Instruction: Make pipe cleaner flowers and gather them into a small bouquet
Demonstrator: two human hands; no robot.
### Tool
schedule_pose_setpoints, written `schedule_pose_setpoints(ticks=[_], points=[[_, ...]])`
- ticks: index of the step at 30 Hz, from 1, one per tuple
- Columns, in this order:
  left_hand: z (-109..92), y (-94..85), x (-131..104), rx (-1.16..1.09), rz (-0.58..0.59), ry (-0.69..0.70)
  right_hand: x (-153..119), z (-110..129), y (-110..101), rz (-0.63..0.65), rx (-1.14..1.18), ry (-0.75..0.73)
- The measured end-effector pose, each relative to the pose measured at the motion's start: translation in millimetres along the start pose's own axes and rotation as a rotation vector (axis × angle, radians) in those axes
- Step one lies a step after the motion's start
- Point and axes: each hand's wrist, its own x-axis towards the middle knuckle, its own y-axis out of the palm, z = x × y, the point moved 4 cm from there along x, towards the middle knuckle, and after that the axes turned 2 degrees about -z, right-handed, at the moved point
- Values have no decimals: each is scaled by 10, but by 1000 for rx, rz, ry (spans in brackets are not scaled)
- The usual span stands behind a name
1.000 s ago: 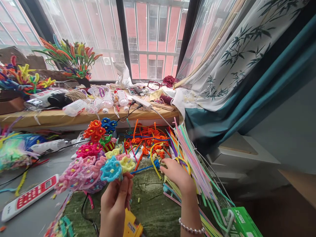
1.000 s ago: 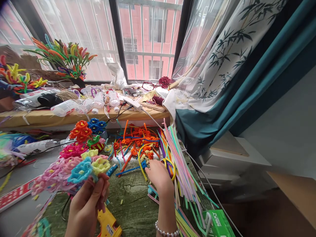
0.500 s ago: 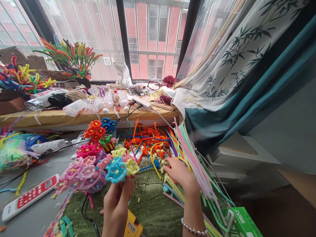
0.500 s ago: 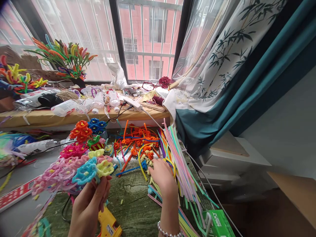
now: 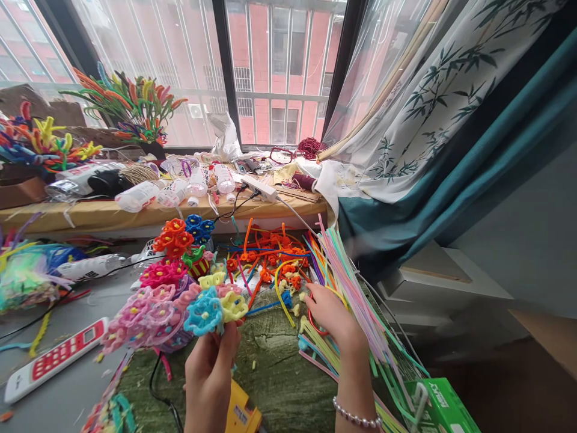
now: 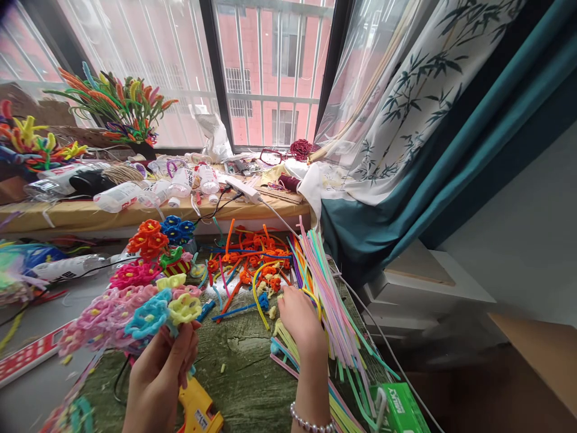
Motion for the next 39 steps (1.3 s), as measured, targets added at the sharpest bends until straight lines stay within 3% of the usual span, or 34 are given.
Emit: schedule_pose_setpoints(ticks=[11,21,28,34,39], points=[[-1,-2,-16,-20,-5,-20,45,-56,-135,0,51,11],[-110,41,-88,-48,-39,19,178,17,77,53,75,-36],[-70,9,-40,-30,-38,-4,235,-11,142,-5,159,4],[-89,14,-93,-25,-71,18,299,-93,140,-133,355,68],[-59,-13,-83,-5,-95,-3,297,-87,31,-197,748,51]])
